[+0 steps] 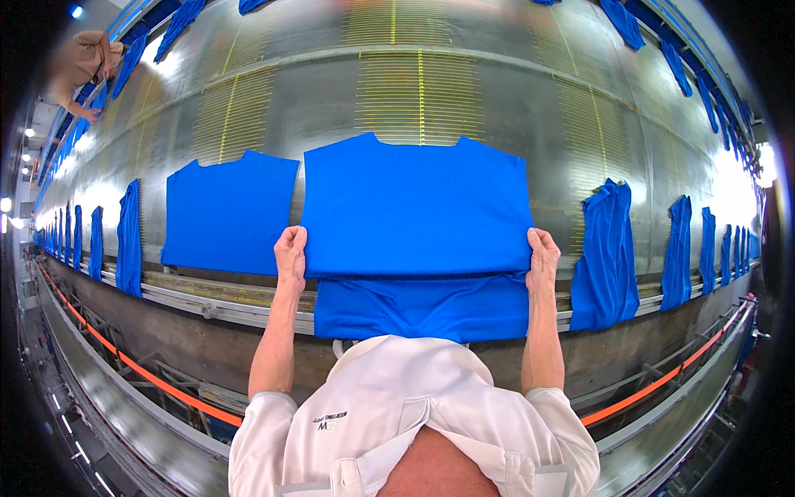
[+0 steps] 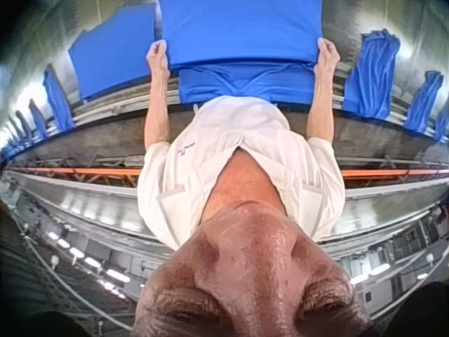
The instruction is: The person repeatedly picks up blue shirts from a conveyor belt, folds them in half, and places them back on the belt. The shirts are handled one at a time in a continuous loop.
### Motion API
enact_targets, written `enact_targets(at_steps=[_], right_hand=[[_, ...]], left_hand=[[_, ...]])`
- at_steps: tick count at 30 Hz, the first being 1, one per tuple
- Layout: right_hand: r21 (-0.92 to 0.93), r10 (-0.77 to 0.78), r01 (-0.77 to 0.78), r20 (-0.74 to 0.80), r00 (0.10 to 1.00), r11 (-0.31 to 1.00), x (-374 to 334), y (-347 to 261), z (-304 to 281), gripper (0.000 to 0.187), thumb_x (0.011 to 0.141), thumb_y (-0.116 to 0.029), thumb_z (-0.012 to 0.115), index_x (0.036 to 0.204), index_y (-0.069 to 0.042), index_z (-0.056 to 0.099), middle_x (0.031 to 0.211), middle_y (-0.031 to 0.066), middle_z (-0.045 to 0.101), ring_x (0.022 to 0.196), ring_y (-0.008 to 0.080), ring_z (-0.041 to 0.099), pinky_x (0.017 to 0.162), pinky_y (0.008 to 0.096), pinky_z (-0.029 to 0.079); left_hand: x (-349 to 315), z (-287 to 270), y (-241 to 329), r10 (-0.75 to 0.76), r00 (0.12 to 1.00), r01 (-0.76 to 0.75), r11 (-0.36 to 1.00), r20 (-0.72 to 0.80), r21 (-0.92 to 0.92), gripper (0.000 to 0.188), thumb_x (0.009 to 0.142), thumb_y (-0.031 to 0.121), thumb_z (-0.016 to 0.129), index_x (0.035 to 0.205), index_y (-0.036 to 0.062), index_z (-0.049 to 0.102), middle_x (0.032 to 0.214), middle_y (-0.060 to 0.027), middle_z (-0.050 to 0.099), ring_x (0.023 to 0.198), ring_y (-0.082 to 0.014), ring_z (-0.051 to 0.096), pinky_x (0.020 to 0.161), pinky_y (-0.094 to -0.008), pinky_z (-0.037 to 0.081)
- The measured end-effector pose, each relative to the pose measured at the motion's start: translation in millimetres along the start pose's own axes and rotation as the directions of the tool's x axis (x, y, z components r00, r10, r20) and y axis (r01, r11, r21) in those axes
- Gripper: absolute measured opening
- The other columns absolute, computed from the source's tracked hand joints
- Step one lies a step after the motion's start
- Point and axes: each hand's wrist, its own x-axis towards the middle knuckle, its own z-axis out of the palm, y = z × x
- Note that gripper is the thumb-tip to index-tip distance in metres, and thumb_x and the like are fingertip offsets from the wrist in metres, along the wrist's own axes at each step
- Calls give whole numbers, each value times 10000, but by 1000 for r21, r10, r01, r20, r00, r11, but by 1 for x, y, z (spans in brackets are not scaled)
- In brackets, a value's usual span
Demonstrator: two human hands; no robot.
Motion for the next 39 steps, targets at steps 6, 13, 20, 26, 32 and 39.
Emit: enact_targets(at_steps=[6,13,20,26,32,39], right_hand=[[11,27,-27,-16,999,1000,-2,2,-1,262,868,-194,707,996,26,646,882,50,658,770,110,580,724,246,463],[19,23,-23,-9,1000,1000,-3,3,-3,223,870,-180,703,970,13,652,856,43,656,753,103,575,704,246,460],[31,29,-28,-5,1000,999,-4,5,-4,218,864,-177,710,962,9,654,846,41,656,745,99,572,695,243,458],[16,50,-50,-10,999,999,-4,6,-3,228,863,-183,713,968,9,648,847,38,651,748,99,573,699,244,460],[21,47,-47,13,999,999,-1,12,-7,236,858,-190,719,968,7,646,847,34,647,748,97,572,698,242,461],[-17,-13,13,9,1000,1000,0,16,-8,202,838,-153,735,936,4,654,801,18,654,696,75,560,641,219,444]], left_hand=[[-2,-2,-1,-16,1000,16,1000,13,12,183,929,220,649,953,40,624,839,32,598,748,-45,511,669,-210,417],[-6,-3,-4,-11,1000,10,999,14,30,202,924,230,657,961,34,628,845,30,602,751,-45,514,669,-208,415],[-6,-8,-11,-15,999,13,999,28,47,184,921,239,652,961,61,634,850,37,607,756,-52,519,683,-224,425],[-8,-6,-10,-29,1000,29,995,5,96,189,927,209,653,963,25,627,828,42,596,731,-31,499,639,-195,398],[-6,-11,-18,-8,1000,7,993,12,114,167,925,188,651,954,24,632,787,47,595,673,-22,479,581,-185,367],[-3,-16,-19,106,994,-101,943,0,317,179,867,167,695,937,17,627,682,31,609,585,-29,475,518,-209,361]])
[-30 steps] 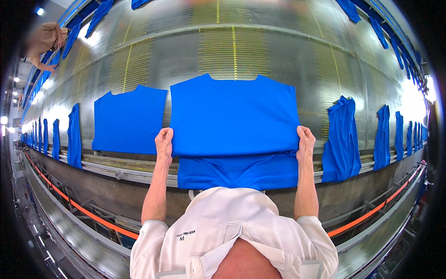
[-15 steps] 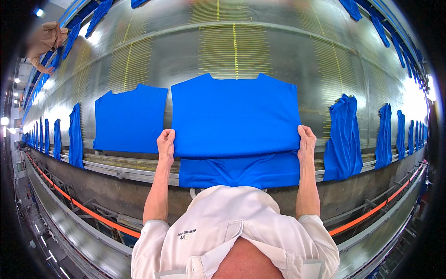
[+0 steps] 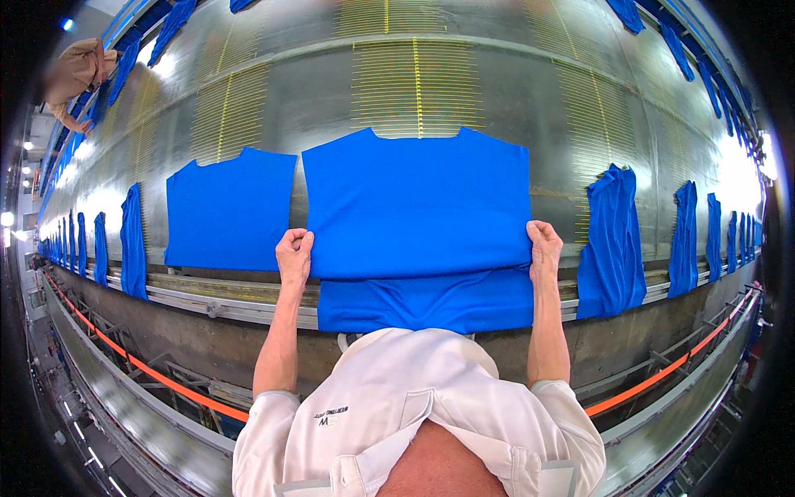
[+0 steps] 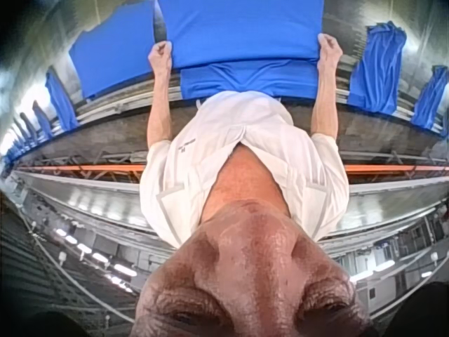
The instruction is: The person repeatedly picks up blue shirts from a conveyor belt, folds them in half, and places them back on the belt. The shirts are handled one at a time in a continuous loop.
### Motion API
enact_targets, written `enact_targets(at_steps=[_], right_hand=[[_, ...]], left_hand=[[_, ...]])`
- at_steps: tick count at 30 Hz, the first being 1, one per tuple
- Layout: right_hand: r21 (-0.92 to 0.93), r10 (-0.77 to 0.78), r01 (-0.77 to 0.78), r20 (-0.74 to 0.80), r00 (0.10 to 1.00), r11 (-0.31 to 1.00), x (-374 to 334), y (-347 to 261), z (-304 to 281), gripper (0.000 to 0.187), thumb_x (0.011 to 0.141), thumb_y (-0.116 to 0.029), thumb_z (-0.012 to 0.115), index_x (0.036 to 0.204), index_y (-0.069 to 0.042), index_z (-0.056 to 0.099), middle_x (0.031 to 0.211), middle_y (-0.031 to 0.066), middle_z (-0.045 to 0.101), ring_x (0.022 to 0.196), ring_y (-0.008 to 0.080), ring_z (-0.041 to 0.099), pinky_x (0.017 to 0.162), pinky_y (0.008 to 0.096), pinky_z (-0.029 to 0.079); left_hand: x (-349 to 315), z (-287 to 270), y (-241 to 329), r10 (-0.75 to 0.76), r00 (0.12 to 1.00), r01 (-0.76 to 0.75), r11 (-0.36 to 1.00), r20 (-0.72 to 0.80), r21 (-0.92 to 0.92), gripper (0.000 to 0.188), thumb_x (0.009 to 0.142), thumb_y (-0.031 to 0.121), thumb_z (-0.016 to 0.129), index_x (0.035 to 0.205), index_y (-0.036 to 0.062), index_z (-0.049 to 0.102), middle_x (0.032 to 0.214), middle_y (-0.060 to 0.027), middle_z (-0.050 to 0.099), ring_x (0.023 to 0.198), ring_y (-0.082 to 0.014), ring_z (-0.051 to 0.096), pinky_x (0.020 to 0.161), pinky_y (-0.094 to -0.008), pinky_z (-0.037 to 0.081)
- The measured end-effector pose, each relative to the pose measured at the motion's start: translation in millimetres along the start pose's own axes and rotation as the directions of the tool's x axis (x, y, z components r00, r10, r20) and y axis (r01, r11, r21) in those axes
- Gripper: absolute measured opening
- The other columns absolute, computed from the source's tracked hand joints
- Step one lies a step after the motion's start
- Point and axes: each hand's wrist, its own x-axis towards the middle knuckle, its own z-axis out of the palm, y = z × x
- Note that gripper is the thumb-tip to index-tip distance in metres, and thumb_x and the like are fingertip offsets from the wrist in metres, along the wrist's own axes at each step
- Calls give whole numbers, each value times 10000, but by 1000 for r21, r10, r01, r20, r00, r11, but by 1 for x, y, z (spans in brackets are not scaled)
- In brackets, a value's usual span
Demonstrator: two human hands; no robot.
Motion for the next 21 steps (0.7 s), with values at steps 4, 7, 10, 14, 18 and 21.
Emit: enact_targets(at_steps=[4,7,10,14,18,21], right_hand=[[-286,-45,29,-51,998,958,-10,-18,11,170,820,-109,726,922,6,653,737,11,652,627,58,542,567,213,422],[-480,-95,47,-75,993,876,-14,-27,10,172,811,-102,719,925,6,648,709,28,655,604,75,550,550,230,425],[-702,-168,37,-118,979,711,-24,-45,16,202,821,-129,702,953,10,638,732,73,672,643,169,607,598,311,469],[-879,-523,268,25,852,394,-25,-39,15,273,859,-182,659,1048,13,629,947,151,677,904,323,627,788,430,487],[-726,-634,649,396,664,225,-31,-39,52,360,881,-212,645,1179,-12,610,1240,193,583,1185,360,520,998,438,412],[-620,-415,776,680,604,113,-40,-34,95,583,901,-333,608,1384,-48,449,1476,181,367,1383,370,300,1131,505,224]], left_hand=[[-6,-6,16,32,999,-28,975,-13,221,197,830,153,712,937,14,621,625,-2,616,555,-44,502,502,-235,376],[-12,-9,32,58,997,-40,939,-42,343,223,811,153,721,943,8,616,592,-31,618,525,-100,538,506,-282,406],[-16,-10,36,90,993,-39,864,-78,502,241,803,142,718,974,11,609,689,-76,658,597,-186,602,563,-350,450],[-31,-3,54,389,920,-221,601,-40,768,325,804,122,696,1100,29,597,1036,-163,665,961,-314,632,798,-415,488],[-40,41,81,571,731,-650,412,375,639,552,819,171,688,1319,55,486,1382,-165,469,1307,-350,407,1073,-457,319],[-45,79,82,408,604,-797,297,685,526,694,872,342,629,1442,59,353,1520,-118,312,1413,-322,262,1149,-497,182]])
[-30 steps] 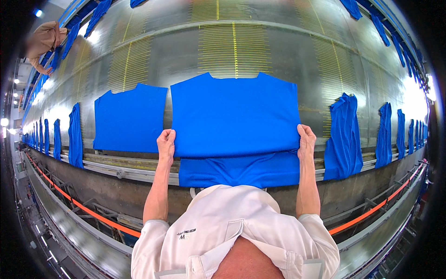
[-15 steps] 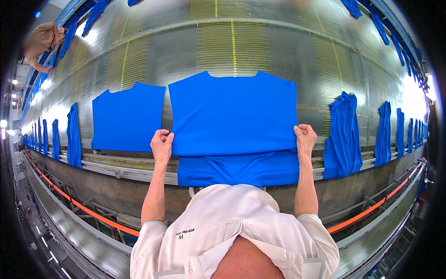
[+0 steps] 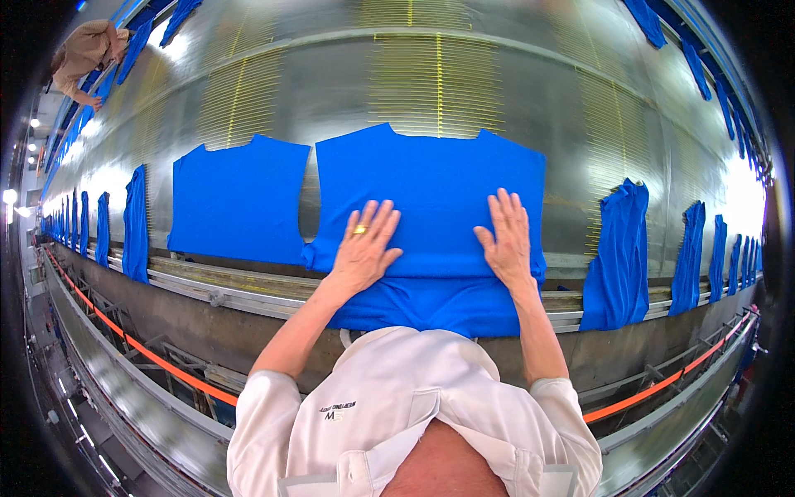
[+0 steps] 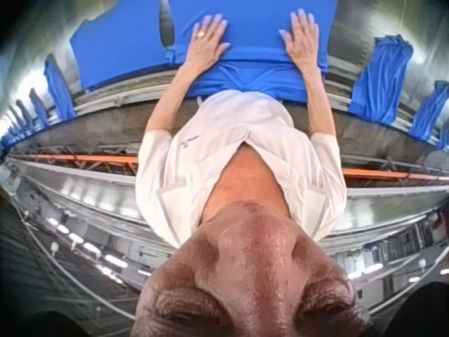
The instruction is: The person repeatedly picks up blue shirts from a conveyor belt, folds them in half, and places them back on the belt. The shirts are handled one at a time in a continuous loop.
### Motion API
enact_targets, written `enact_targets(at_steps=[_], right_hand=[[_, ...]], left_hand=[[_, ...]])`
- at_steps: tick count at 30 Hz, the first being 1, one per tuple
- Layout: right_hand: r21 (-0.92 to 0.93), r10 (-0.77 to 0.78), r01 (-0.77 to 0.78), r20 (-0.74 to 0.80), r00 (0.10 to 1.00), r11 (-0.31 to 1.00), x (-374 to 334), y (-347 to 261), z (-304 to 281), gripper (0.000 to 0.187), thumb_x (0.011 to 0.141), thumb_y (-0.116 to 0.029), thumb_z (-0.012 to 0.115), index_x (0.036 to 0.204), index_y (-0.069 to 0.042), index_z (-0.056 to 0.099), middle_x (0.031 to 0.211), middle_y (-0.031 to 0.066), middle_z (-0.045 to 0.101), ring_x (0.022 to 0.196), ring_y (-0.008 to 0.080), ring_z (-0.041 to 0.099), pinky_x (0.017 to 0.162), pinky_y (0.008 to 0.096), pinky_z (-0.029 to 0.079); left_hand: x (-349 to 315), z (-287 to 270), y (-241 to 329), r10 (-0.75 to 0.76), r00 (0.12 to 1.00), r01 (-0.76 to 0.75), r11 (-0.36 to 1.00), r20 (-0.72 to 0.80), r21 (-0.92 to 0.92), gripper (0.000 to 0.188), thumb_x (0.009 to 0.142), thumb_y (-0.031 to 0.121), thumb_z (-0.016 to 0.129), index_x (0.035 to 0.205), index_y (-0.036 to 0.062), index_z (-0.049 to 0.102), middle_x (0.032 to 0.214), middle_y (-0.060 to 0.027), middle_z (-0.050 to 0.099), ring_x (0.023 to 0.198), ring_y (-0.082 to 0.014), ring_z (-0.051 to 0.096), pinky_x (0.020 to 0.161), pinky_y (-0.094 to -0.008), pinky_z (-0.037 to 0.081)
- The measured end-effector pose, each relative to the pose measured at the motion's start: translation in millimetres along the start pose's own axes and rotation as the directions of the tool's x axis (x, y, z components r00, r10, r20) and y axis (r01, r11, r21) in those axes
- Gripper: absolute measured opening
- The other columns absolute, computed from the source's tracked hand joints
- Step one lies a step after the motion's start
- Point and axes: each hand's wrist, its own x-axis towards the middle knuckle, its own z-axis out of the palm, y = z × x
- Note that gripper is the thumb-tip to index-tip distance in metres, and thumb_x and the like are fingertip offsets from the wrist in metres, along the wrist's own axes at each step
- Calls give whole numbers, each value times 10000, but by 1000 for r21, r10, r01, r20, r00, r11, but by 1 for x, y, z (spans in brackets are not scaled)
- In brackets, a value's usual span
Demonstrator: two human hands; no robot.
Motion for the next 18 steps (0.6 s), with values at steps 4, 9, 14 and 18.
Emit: enact_targets(at_steps=[4,9,14,18], right_hand=[[-146,43,-36,39,998,989,25,9,33,631,942,-430,507,1439,-63,377,1530,161,279,1423,378,206,1143,553,134],[-240,133,-136,-28,991,961,46,37,34,613,973,-452,435,1454,-79,359,1541,148,264,1427,382,189,1144,562,109],[-264,196,-212,-86,977,941,59,65,31,609,981,-460,407,1467,-98,337,1551,122,255,1432,368,184,1147,558,107],[-332,225,-250,-111,968,910,65,68,29,625,986,-496,362,1478,-113,322,1561,99,236,1442,349,165,1146,577,73]], left_hand=[[29,17,-17,31,1000,-31,994,2,104,705,909,431,544,1463,58,319,1540,-122,277,1430,-312,232,1152,-513,161],[57,13,-66,-99,987,117,981,-123,153,676,943,429,485,1468,42,304,1536,-147,275,1430,-323,225,1150,-519,153],[70,10,-113,-212,957,258,935,-201,244,655,987,472,367,1485,59,270,1552,-131,244,1440,-329,190,1157,-522,111],[72,7,-132,-344,909,402,872,-234,281,630,1004,468,319,1492,72,260,1567,-113,210,1451,-338,138,1147,-571,88]])
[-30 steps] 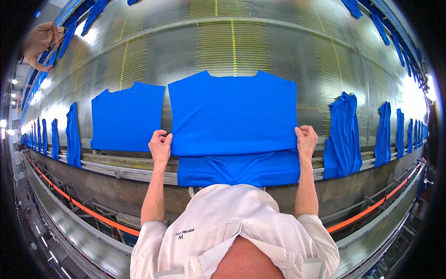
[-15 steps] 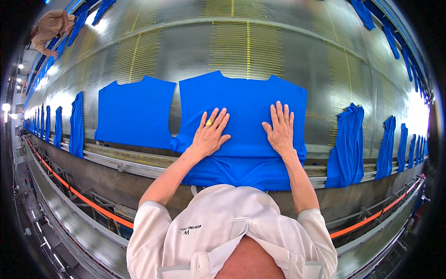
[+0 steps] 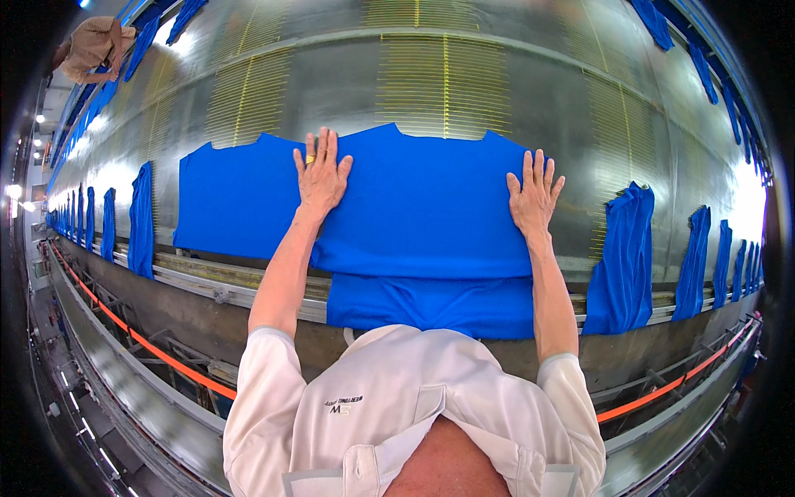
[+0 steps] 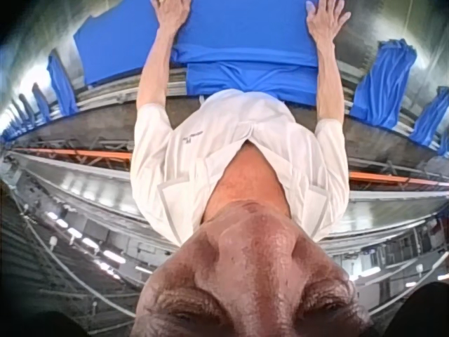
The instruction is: The person repeatedly picks up blue shirts from a conveyor belt, folds them in half, and places them back on the belt. The shirts are handled one at a time in a continuous loop.
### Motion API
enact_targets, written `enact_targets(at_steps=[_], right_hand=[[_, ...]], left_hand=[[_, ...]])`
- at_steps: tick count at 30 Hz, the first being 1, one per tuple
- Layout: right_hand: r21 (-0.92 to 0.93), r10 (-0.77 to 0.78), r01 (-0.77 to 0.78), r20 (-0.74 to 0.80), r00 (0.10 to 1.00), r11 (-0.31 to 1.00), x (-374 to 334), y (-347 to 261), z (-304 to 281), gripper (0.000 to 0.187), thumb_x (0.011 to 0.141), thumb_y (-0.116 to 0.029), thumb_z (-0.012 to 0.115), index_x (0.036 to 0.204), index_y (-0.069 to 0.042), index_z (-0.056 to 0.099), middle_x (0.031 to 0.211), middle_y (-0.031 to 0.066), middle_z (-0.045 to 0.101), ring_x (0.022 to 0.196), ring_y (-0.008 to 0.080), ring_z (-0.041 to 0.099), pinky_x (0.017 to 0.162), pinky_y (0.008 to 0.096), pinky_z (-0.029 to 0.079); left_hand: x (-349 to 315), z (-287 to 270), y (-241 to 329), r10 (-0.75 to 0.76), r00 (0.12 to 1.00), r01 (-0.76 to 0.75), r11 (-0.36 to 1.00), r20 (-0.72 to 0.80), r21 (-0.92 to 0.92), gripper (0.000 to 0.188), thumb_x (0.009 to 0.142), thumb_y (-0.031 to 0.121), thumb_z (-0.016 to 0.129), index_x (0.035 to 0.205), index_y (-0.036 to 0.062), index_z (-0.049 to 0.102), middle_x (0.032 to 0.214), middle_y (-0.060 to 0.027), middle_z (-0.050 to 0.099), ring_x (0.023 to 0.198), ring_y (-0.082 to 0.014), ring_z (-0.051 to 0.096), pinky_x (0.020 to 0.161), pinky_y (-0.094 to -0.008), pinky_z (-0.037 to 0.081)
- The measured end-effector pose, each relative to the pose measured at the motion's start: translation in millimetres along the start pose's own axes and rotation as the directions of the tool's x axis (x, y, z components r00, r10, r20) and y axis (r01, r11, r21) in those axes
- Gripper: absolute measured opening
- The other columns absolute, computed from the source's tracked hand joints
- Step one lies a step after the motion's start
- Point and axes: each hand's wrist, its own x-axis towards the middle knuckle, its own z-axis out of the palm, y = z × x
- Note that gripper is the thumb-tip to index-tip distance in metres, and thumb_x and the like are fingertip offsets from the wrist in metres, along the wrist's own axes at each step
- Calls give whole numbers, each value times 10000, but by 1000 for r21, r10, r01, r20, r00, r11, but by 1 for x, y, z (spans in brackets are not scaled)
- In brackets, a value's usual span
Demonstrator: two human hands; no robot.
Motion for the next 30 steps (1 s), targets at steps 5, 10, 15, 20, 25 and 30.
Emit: enact_targets(at_steps=[5,10,15,20,25,30], right_hand=[[-9,-7,7,7,1000,1000,0,4,-1,631,982,-495,373,1481,-113,316,1556,101,247,1437,370,164,1141,592,63],[26,25,-27,98,995,999,-33,12,-34,584,950,-414,475,1427,-86,403,1525,124,300,1414,396,203,1130,595,101],[288,238,-235,28,971,928,-117,50,-75,425,861,-266,634,1211,-30,589,1270,194,548,1201,387,472,1023,474,349],[167,534,-613,352,769,772,-179,83,-131,358,829,-342,667,958,-8,670,912,170,674,889,327,638,817,413,477],[-32,669,-789,551,498,614,-240,79,-143,542,785,-545,658,738,-7,698,661,188,670,659,317,687,720,419,529],[626,615,-780,613,495,3,-294,39,-94,370,858,-334,710,829,25,627,711,105,654,532,145,627,442,248,513]], left_hand=[[-9,-7,3,-77,995,81,994,-61,67,598,991,414,398,1482,89,291,1561,-118,212,1442,-386,120,1118,-636,77],[-106,-50,3,-201,978,206,973,57,-101,629,893,337,583,1426,81,368,1524,-170,267,1414,-413,175,1079,-651,134],[-258,-71,-17,-752,604,618,652,-266,-439,564,859,237,674,1260,-73,424,1184,-234,511,1175,-361,463,990,-447,357],[-322,-82,24,-752,333,685,-221,569,-694,423,885,315,690,1039,-10,468,1005,-118,578,835,-224,662,648,-308,552],[-312,-72,58,-458,405,719,-375,791,-585,389,859,258,726,975,9,451,932,-164,613,789,-267,694,603,-316,585],[-321,-79,54,-316,539,653,-429,781,-624,196,902,135,655,910,28,490,818,-132,650,714,-232,696,570,-303,583]])
